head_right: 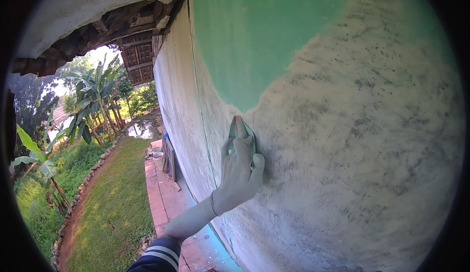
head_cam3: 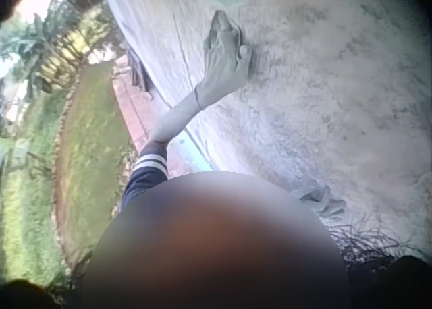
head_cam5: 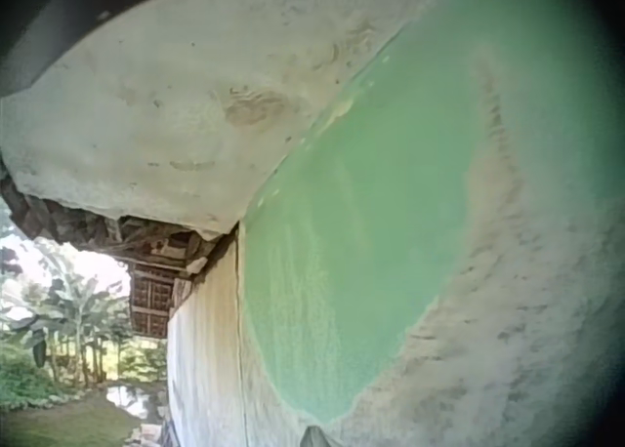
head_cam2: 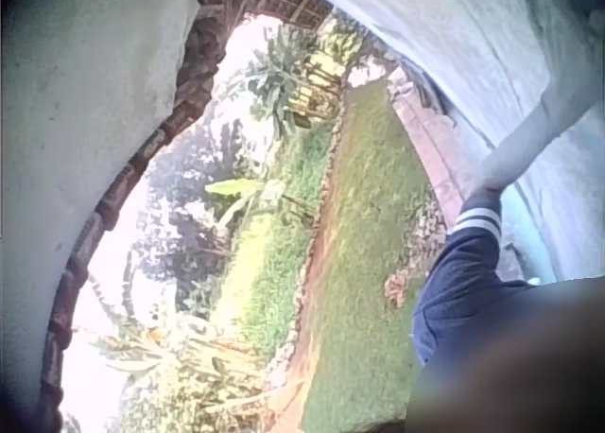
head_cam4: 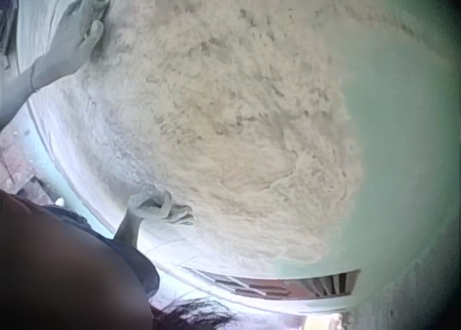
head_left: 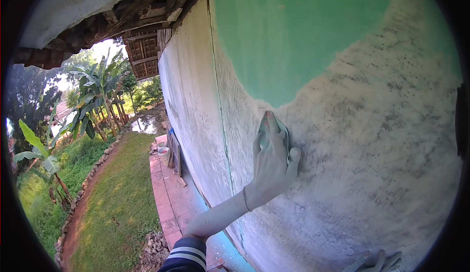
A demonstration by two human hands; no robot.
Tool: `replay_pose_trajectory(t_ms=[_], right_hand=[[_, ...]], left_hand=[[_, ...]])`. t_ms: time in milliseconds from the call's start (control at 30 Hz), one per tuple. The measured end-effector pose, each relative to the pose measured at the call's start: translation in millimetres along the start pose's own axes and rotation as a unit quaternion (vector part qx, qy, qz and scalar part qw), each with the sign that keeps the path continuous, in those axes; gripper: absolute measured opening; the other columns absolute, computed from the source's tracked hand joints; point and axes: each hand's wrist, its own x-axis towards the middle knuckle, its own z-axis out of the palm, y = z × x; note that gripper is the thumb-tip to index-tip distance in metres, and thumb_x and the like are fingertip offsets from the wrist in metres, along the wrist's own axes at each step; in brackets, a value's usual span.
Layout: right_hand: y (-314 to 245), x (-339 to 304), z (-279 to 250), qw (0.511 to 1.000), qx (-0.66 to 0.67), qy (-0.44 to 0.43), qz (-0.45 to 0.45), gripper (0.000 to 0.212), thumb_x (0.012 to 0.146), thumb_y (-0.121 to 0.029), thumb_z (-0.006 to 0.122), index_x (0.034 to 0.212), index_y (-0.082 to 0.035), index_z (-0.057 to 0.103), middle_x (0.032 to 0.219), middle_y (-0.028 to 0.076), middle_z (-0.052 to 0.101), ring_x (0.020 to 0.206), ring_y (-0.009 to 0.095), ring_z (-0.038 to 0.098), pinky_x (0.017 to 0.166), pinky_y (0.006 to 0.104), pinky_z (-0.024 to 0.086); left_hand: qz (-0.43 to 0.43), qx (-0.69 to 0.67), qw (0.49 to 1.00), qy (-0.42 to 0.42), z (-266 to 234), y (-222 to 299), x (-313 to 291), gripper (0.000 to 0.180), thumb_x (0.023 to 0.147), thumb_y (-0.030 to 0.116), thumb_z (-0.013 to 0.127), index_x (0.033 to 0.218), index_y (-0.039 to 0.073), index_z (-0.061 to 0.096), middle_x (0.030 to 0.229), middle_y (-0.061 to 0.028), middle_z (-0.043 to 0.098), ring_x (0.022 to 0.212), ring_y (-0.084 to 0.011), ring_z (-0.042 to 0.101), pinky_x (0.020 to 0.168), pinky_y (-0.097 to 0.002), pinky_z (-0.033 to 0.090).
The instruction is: The person scrapes old loose paint or plaster from an outdoor exterior wall of a house using a scraper tool.
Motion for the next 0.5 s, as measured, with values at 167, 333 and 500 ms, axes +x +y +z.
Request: replay_pose_trajectory(t_ms=[167, 333, 500], right_hand=[[-4, 21, -16, 0.984, -0.150, -0.010, -0.097, 0.037, 0.089, -0.031, 0.059, 0.115, -0.007, 0.050, 0.133, 0.038, 0.038, 0.110, 0.050, 0.048, 0.095, 0.0629, 0.036], [-15, 28, -16, 0.991, -0.108, -0.014, -0.080, 0.035, 0.089, -0.033, 0.059, 0.113, -0.009, 0.051, 0.129, 0.034, 0.046, 0.111, 0.051, 0.047, 0.099, 0.0644, 0.031], [-19, 25, -1, 0.981, -0.149, 0.033, -0.118, 0.035, 0.089, -0.031, 0.058, 0.113, -0.006, 0.051, 0.130, 0.035, 0.044, 0.111, 0.050, 0.048, 0.096, 0.0642, 0.034]], left_hand=[[-0.123, -0.105, 0.986, -0.029, -26, -12, 47, 0.068, 0.095, 0.027, 0.043, 0.135, -0.021, 0.016, 0.119, -0.0346, 0.051, 0.124, -0.0435, 0.044, 0.097, -0.0498, 0.035], [-0.268, -0.229, 0.934, -0.062, -53, -28, 84, 0.062, 0.096, 0.031, 0.042, 0.132, -0.017, 0.027, 0.119, -0.0375, 0.053, 0.113, -0.0449, 0.055, 0.087, -0.0442, 0.047], [0.039, 0.006, 0.991, 0.130, -17, -12, 43, 0.056, 0.099, 0.026, 0.037, 0.125, -0.023, 0.028, 0.073, -0.0253, 0.061, 0.071, -0.0399, 0.063, 0.071, -0.0494, 0.047]])
